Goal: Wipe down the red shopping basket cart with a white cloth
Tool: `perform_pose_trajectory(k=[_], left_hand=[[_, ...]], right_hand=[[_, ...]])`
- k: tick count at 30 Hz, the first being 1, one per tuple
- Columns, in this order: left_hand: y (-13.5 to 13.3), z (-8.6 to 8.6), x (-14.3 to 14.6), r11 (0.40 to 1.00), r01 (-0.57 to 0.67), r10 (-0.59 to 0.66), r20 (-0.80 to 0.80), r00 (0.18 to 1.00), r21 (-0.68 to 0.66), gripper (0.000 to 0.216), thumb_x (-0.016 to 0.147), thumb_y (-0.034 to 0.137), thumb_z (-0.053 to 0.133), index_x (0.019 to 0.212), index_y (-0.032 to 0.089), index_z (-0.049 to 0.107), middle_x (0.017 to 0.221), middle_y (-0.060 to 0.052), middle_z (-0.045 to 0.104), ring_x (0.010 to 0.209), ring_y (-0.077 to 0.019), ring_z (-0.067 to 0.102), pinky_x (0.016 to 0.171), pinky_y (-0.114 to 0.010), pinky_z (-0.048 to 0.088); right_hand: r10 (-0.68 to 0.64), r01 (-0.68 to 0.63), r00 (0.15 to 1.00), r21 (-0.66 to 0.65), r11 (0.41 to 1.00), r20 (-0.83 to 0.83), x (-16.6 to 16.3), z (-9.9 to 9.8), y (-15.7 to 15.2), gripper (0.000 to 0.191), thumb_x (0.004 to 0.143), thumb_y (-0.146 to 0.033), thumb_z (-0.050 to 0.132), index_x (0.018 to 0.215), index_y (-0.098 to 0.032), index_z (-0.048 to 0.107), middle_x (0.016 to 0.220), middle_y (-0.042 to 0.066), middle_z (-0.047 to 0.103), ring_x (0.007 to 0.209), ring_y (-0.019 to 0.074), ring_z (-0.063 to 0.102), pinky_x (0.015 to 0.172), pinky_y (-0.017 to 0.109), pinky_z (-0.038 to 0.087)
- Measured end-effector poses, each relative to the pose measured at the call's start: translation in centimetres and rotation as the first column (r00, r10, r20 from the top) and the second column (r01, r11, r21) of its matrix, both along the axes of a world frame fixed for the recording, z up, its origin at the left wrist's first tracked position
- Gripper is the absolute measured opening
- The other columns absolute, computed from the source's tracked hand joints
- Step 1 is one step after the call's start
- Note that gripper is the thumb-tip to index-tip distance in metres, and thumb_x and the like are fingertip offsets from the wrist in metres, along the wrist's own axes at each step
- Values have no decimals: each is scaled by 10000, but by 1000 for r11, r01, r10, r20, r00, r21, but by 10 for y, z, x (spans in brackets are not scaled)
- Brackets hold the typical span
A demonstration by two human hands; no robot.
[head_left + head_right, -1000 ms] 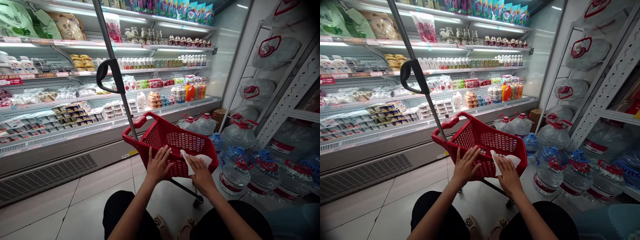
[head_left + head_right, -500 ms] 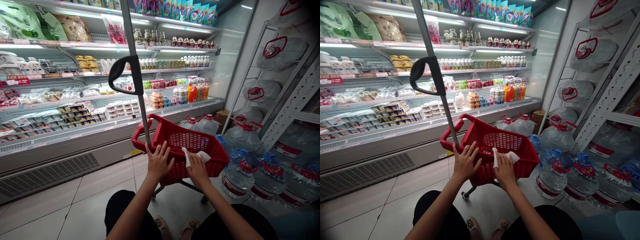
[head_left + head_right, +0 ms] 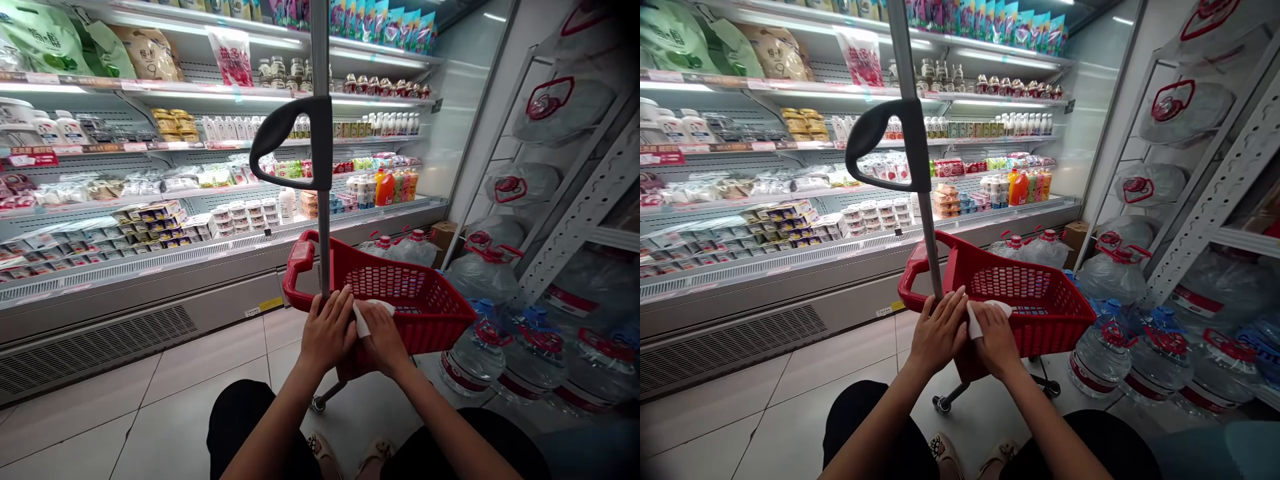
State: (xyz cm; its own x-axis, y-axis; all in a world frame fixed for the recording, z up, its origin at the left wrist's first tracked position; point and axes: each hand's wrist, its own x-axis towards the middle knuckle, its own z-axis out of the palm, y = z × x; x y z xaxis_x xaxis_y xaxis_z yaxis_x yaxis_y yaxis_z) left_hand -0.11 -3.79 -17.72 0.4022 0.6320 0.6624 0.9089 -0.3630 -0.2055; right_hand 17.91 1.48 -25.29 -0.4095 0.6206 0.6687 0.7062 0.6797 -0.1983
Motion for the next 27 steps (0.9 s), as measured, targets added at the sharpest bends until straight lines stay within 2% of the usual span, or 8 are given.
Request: perform_pose_trajectory(k=[5,8,11,16,19,21,23,27], left_hand=[[3,-10,4,1000,6,-6,27,1000,1,504,1055,331,434,1541,208,483,1609,-34,490,1445,-235,489,1271,-476,232],[4,-15,10,1000,-15,16,67,998,-11,478,1033,321,469,1488,198,549,1535,-54,580,1403,-263,528,1273,-508,227],[4,-17,18,999,-29,31,97,995,-22,501,1000,338,510,1478,198,564,1504,-72,608,1373,-294,547,1267,-546,232],[1,-13,24,999,-37,38,57,998,-19,622,1007,390,485,1600,219,411,1624,-71,468,1433,-295,482,1280,-548,181],[-2,-10,21,1000,-16,17,19,1000,-18,664,1022,425,461,1639,217,332,1670,-65,388,1484,-275,423,1298,-526,125],[-2,-10,16,1000,-8,8,17,1000,-15,667,1027,434,454,1641,209,324,1676,-62,374,1497,-262,409,1308,-510,91],[-1,-12,11,1000,-9,10,24,1000,-12,648,1029,424,461,1632,217,349,1674,-53,376,1497,-256,415,1316,-500,76],[6,-15,-1,1000,-16,16,33,999,-5,556,1033,372,476,1576,255,451,1669,-41,386,1512,-256,406,1325,-523,46]], right_hand=[[-215,215,974,8,977,73,100,-43,20,565,964,-190,344,1518,-193,458,1395,114,627,1347,279,526,1247,559,277],[-350,350,935,20,937,61,130,-58,27,563,958,-203,342,1506,-203,471,1384,117,626,1354,290,523,1245,584,259],[-360,359,932,23,933,31,104,-52,23,587,961,-192,329,1539,-192,436,1386,131,619,1362,295,521,1230,595,286],[-110,112,993,38,993,-47,1,-16,-4,711,950,-162,352,1647,-176,206,1536,136,503,1453,279,427,1235,578,320],[-41,45,996,35,998,-85,-29,-1,-14,724,959,-148,355,1657,-180,166,1560,143,471,1469,289,401,1211,567,366],[1,0,998,19,1000,-58,-23,0,-11,694,965,-168,380,1641,-185,227,1532,143,499,1432,299,438,1195,559,384],[5,-5,1000,-1,1000,-1,1,-7,-2,630,974,-201,400,1600,-185,326,1479,137,549,1371,296,488,1185,540,393],[-171,171,980,17,985,105,82,-38,20,524,974,-216,387,1485,-156,483,1373,131,626,1295,288,533,1196,515,361]])
